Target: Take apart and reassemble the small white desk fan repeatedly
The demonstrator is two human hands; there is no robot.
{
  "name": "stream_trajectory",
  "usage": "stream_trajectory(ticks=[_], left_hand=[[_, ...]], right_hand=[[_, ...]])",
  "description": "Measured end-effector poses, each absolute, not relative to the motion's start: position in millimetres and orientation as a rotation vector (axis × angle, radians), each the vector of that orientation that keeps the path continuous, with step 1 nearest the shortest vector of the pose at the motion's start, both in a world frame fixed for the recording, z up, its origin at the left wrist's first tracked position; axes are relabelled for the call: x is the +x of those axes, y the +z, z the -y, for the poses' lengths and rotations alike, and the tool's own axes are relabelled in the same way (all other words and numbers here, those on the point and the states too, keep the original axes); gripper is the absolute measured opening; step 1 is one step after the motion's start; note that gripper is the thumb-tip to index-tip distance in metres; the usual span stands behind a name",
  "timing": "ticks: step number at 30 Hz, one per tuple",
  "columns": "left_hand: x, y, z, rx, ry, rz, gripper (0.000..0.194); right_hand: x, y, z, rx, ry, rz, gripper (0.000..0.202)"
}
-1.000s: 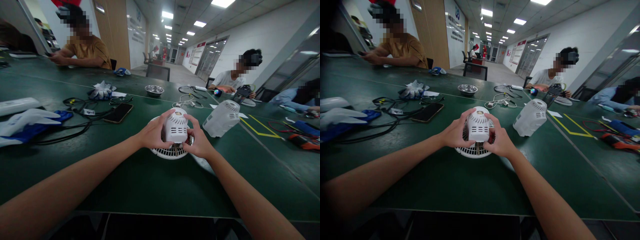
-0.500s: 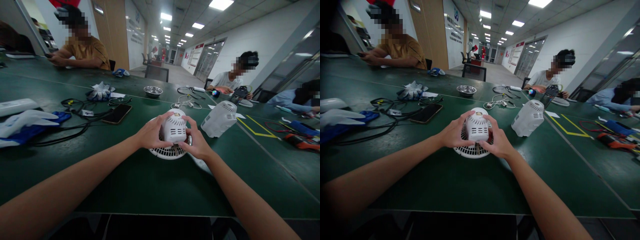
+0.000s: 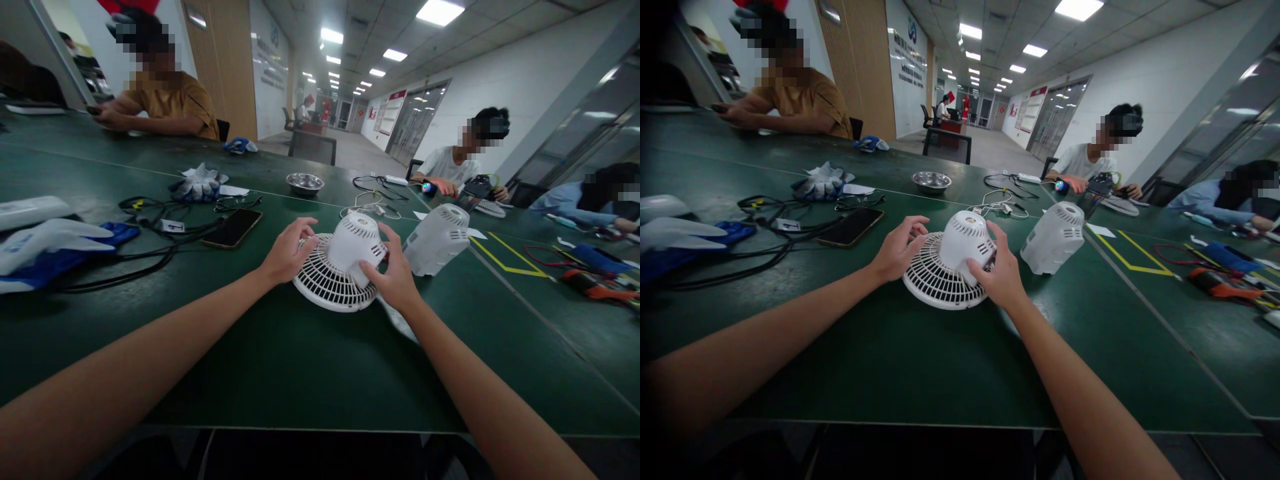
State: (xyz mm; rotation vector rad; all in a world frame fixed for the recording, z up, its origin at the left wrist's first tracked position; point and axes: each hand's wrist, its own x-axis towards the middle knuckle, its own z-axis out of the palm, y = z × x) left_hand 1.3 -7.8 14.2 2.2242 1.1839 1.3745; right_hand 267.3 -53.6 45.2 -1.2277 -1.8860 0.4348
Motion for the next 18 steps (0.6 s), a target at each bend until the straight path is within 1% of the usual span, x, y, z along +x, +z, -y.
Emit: stream_trajectory(ticks=[2,4,5,8,13,15,18], left_hand=[[-6,10,-1,2.130,1.278,-1.340,0.043],[-12,7,-9,2.020,1.095,-1.453,0.047],[-14,6,-12,1.991,1.023,-1.469,0.051],[-17,5,-15,1.964,0.970,-1.427,0.050],[-16,6,-11,1.891,1.074,-1.317,0.049],[-16,6,-10,1.812,1.187,-1.230,0.049],[-17,4,-11,1.743,1.339,-1.104,0.051]], right_hand=[[269,42,51,-1.251,0.497,1.864,0.091],[271,41,49,-1.246,0.521,1.873,0.098],[272,41,49,-1.239,0.527,1.884,0.100],[274,43,51,-1.212,0.522,1.916,0.103],[274,46,54,-1.222,0.433,1.875,0.106],[274,46,54,-1.202,0.506,1.781,0.107],[277,47,52,-1.131,0.727,1.563,0.104]])
